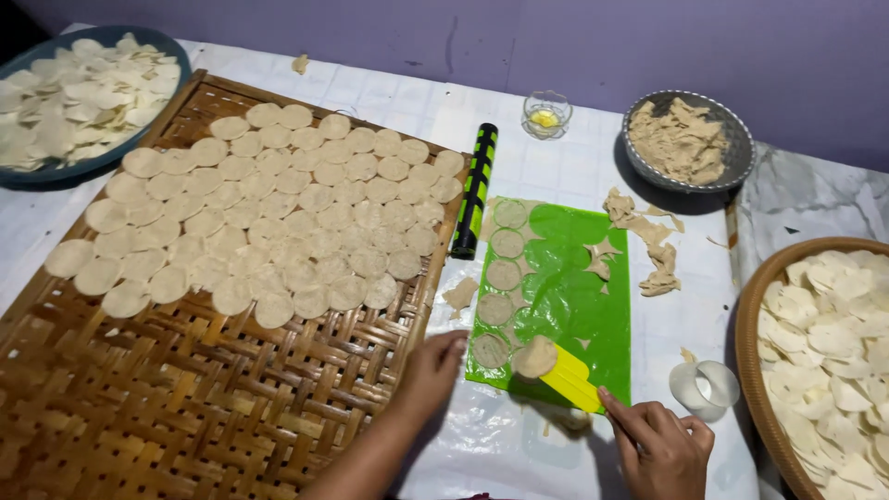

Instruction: Cutting and arranging circular dough pieces on a wooden drying tray.

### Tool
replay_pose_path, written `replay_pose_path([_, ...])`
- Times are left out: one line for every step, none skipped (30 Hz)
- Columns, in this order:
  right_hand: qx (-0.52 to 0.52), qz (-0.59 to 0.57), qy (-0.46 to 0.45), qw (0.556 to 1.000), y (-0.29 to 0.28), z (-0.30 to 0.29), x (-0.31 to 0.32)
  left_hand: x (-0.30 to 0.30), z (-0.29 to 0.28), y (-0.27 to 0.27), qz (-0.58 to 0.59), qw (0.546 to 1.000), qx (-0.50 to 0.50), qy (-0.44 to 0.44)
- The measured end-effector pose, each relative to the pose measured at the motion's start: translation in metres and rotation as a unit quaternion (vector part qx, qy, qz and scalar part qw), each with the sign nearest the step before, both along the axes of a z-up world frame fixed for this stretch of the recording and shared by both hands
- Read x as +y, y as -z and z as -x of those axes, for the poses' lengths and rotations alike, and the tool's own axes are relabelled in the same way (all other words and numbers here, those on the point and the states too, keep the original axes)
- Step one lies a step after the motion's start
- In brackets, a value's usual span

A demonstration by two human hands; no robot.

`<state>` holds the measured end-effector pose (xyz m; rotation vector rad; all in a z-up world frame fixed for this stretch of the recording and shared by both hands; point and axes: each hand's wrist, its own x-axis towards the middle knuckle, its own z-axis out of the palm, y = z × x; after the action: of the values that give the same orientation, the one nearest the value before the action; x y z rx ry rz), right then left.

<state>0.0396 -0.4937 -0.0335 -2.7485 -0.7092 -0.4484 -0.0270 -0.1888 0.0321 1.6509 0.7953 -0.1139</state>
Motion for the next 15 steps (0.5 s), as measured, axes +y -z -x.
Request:
replay_pose_path([0.001,-0.003,-0.010,1.000,0.003,-0.001,0.001,-0.001,-0.007,0.042,-0.003,1.000,0.001,-0.010])
replay_pose_path([-0.017,-0.006,-0.058,0.998,0.005,-0.002,0.003,-0.002,-0.014,0.085,0.189,0.981,-0.043,-0.009])
replay_pose_path([-0.034,-0.011,-0.107,0.994,0.008,-0.003,0.005,-0.001,-0.020,0.127,0.374,0.923,-0.087,-0.008])
replay_pose_path([-0.034,-0.014,-0.118,0.992,0.009,-0.005,0.007,-0.001,-0.017,0.124,0.370,0.924,-0.091,-0.018])
replay_pose_path([-0.046,-0.016,-0.135,0.990,0.010,-0.008,0.009,-0.001,-0.014,0.121,0.418,0.902,-0.103,-0.026])
replay_pose_path([-0.059,-0.018,-0.151,0.987,0.011,-0.010,0.010,-0.001,-0.012,0.119,0.466,0.877,-0.114,-0.032])
replay_pose_path([-0.060,-0.022,-0.160,0.985,0.011,-0.012,0.014,0.001,-0.012,0.126,0.462,0.878,-0.119,-0.040])
replay_pose_path([-0.074,-0.021,-0.159,0.984,0.011,-0.014,0.017,0.004,-0.012,0.133,0.433,0.893,-0.115,-0.041])
replay_pose_path([-0.088,-0.019,-0.156,0.984,0.010,-0.016,0.019,0.006,-0.012,0.141,0.404,0.907,-0.109,-0.043])
replay_pose_path([-0.089,-0.022,-0.161,0.983,0.015,-0.016,0.021,0.007,-0.009,0.135,0.401,0.908,-0.111,-0.047])
replay_pose_path([-0.073,0.000,-0.144,0.987,0.020,-0.016,0.022,0.009,-0.006,0.129,0.369,0.920,-0.120,-0.052])
replay_pose_path([-0.058,0.023,-0.126,0.990,0.024,-0.017,0.022,0.009,-0.003,0.123,0.336,0.931,-0.128,-0.057])
replay_pose_path([-0.058,0.021,-0.130,0.990,0.031,-0.017,0.024,0.009,-0.001,0.115,0.334,0.932,-0.129,-0.060])
replay_pose_path([-0.044,0.051,-0.103,0.992,0.038,-0.018,0.026,0.010,0.001,0.107,0.285,0.947,-0.123,-0.077])
replay_pose_path([-0.029,0.081,-0.076,0.993,0.044,-0.020,0.029,0.010,0.002,0.098,0.236,0.960,-0.117,-0.093])
